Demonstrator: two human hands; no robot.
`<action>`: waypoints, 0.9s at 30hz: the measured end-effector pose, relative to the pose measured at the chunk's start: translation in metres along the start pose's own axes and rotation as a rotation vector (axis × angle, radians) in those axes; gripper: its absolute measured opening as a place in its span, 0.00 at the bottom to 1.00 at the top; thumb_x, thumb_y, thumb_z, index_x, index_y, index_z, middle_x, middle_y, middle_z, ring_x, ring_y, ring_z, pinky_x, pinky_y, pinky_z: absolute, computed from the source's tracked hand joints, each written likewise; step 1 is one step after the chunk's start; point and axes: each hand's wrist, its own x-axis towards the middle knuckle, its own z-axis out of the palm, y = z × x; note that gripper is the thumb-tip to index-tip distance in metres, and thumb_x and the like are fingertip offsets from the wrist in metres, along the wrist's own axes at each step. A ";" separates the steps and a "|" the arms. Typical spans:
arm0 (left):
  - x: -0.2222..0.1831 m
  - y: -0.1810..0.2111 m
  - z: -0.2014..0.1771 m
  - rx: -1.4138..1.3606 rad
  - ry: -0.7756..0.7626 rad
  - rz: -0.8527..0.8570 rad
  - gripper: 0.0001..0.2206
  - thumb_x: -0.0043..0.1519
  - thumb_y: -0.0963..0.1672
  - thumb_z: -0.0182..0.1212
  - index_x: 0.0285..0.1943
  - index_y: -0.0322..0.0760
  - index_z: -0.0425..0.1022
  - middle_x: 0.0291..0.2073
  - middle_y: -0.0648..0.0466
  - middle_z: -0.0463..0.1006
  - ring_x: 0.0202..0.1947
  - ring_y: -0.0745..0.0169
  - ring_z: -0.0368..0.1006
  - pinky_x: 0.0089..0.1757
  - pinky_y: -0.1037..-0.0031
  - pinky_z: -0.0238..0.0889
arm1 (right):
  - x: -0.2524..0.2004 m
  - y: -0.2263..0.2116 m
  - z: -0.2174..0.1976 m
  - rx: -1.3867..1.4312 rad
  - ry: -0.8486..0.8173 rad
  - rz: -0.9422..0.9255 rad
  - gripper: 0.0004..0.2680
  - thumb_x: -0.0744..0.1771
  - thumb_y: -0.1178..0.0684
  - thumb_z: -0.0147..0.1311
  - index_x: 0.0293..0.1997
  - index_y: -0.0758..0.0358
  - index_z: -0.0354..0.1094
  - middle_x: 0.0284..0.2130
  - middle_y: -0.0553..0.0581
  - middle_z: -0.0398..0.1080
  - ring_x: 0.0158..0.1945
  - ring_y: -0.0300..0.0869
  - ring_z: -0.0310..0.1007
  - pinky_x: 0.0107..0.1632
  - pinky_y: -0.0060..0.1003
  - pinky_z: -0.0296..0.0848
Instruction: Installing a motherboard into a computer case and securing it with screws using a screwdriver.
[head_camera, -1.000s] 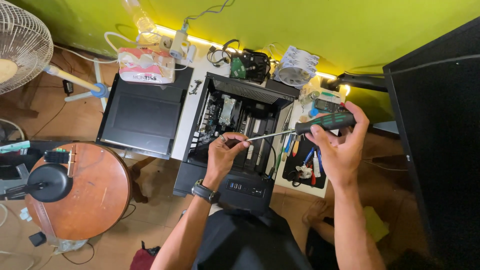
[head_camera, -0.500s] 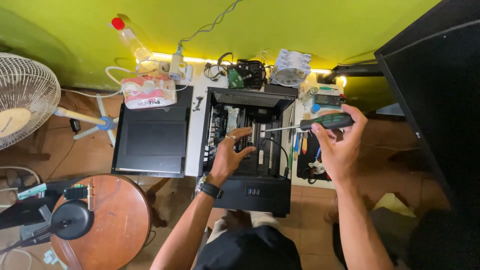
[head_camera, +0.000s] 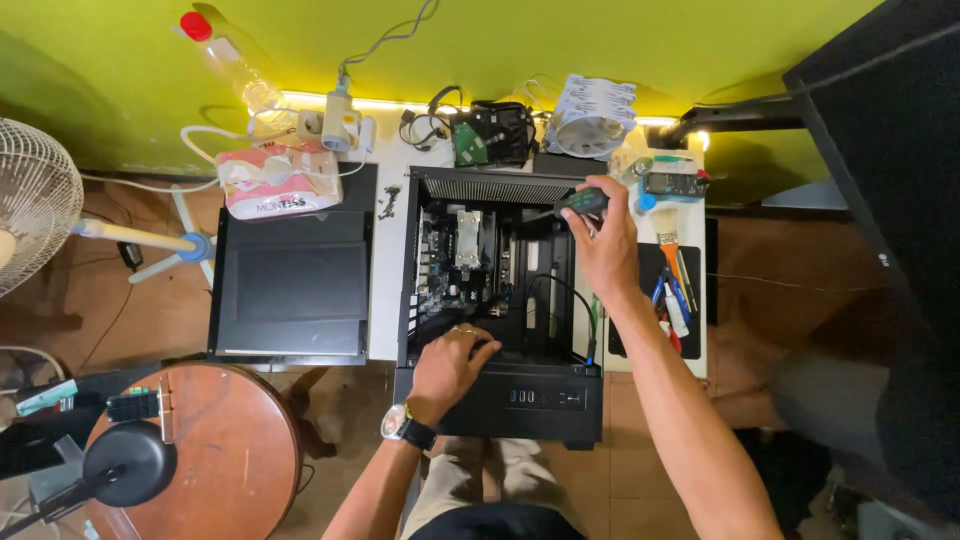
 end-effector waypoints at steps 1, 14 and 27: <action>0.003 -0.001 0.001 -0.001 -0.002 -0.007 0.15 0.67 0.54 0.57 0.45 0.45 0.80 0.40 0.54 0.84 0.44 0.50 0.81 0.46 0.59 0.73 | 0.004 0.006 0.004 0.002 -0.006 0.003 0.17 0.70 0.60 0.56 0.64 0.59 0.52 0.53 0.65 0.68 0.57 0.67 0.71 0.54 0.52 0.81; 0.003 0.001 0.007 0.079 0.172 0.109 0.12 0.67 0.52 0.57 0.41 0.46 0.80 0.31 0.55 0.82 0.35 0.56 0.81 0.37 0.67 0.75 | 0.003 0.038 0.035 -0.025 0.004 -0.052 0.17 0.71 0.63 0.58 0.63 0.60 0.53 0.53 0.66 0.68 0.57 0.68 0.71 0.52 0.50 0.80; 0.002 0.004 0.004 0.075 0.185 0.144 0.12 0.67 0.50 0.57 0.42 0.43 0.82 0.32 0.54 0.82 0.34 0.53 0.80 0.34 0.67 0.74 | -0.005 0.042 0.040 -0.013 -0.015 -0.081 0.17 0.71 0.66 0.57 0.63 0.60 0.51 0.54 0.68 0.65 0.57 0.76 0.67 0.52 0.56 0.78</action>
